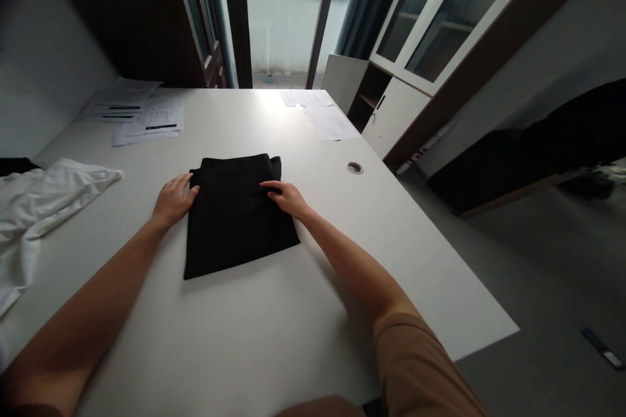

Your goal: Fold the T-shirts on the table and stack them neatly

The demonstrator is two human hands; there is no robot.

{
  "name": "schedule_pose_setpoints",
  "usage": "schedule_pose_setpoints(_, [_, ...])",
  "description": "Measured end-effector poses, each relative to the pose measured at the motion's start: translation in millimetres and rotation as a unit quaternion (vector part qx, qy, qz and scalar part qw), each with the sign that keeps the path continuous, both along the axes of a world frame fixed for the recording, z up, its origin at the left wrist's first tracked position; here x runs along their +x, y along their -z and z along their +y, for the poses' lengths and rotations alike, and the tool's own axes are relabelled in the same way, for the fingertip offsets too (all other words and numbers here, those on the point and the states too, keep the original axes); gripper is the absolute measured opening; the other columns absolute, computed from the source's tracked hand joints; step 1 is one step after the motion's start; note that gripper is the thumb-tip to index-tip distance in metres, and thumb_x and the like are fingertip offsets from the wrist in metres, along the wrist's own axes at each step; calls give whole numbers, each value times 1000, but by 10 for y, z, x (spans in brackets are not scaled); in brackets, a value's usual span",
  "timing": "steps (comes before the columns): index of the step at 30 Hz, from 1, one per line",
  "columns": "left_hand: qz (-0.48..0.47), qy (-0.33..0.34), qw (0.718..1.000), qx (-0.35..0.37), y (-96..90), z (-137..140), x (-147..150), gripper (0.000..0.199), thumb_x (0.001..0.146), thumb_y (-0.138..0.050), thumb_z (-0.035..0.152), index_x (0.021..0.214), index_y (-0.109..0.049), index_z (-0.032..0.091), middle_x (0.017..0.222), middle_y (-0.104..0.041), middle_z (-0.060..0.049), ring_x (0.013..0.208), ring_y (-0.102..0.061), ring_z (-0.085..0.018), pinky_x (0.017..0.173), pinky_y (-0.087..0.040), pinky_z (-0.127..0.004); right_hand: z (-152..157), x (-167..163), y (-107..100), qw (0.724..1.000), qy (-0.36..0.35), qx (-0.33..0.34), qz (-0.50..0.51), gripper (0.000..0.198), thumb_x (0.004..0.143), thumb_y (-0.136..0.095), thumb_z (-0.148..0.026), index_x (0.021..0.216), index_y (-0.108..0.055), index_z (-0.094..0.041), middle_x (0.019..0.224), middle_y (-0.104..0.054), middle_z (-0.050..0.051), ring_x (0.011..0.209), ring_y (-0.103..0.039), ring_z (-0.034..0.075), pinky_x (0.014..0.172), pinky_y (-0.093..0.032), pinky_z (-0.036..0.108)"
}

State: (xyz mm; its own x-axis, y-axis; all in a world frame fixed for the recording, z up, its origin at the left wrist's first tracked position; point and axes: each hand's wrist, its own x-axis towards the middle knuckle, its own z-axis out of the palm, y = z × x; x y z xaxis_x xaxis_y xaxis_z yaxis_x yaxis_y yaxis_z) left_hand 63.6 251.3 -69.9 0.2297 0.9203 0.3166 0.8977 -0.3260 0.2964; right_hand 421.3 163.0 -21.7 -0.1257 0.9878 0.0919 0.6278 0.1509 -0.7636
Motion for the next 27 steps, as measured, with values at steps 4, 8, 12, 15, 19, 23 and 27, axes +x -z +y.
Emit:
schedule_pose_setpoints(4, [15, 2, 1000, 2, 25, 15, -8, 58, 101, -37, 46, 147, -50, 14, 151, -53, -14, 141, -45, -29, 120, -30, -44, 80, 143, 13, 1000, 15, 16, 4, 41, 94, -54, -22, 132, -69, -29, 120, -74, -2, 105, -69, 20, 99, -53, 36])
schedule_pose_setpoints(8, [26, 1, 1000, 4, 36, 9, -2, 57, 101, -38, 45, 146, -51, 14, 150, -53, -14, 140, -45, -29, 120, -30, -44, 151, 452, -16, 995, 21, 31, -94, 41, 92, -55, -17, 127, -72, -31, 127, -72, -3, 111, -67, 20, 103, -50, 35])
schedule_pose_setpoints(12, [37, -8, 999, -7, 14, -23, 20, 55, 100, -39, 44, 146, -51, 17, 151, -53, -13, 142, -44, -29, 120, -29, -47, 254, 994, -50, 983, 57, 21, -173, 41, 93, -55, -19, 129, -72, -30, 127, -72, -1, 115, -67, 22, 104, -49, 35])
schedule_pose_setpoints(15, [41, -11, 999, -14, -8, -43, 32, 55, 99, -40, 44, 146, -51, 16, 152, -52, -14, 142, -44, -30, 120, -29, -48, 321, 1470, -81, 968, 108, 18, -228, 42, 93, -53, -19, 131, -70, -25, 129, -71, 2, 110, -68, 22, 101, -50, 34])
schedule_pose_setpoints(19, [47, -8, 999, -14, -20, -47, 36, 55, 99, -41, 44, 146, -52, 17, 153, -51, -14, 143, -44, -29, 120, -29, -48, 336, 2052, -144, 939, 182, 5, -293, 44, 95, -52, -22, 135, -68, -23, 132, -70, 5, 110, -67, 22, 99, -49, 33])
schedule_pose_setpoints(23, [54, -5, 998, -10, -22, -46, 42, 55, 99, -41, 44, 145, -53, 17, 153, -52, -14, 142, -44, -30, 120, -30, -49, 277, 2495, -228, 911, 228, -6, -343, 43, 97, -51, -23, 136, -68, -23, 134, -68, 8, 110, -66, 24, 97, -49, 34])
schedule_pose_setpoints(27, [60, -6, 998, -9, -33, -65, 59, 55, 99, -41, 43, 145, -53, 15, 152, -52, -15, 141, -44, -31, 119, -30, -50, 262, 2843, -276, 886, 252, 3, -389, 41, 99, -51, -25, 136, -69, -28, 141, -63, 8, 113, -65, 26, 98, -48, 36])
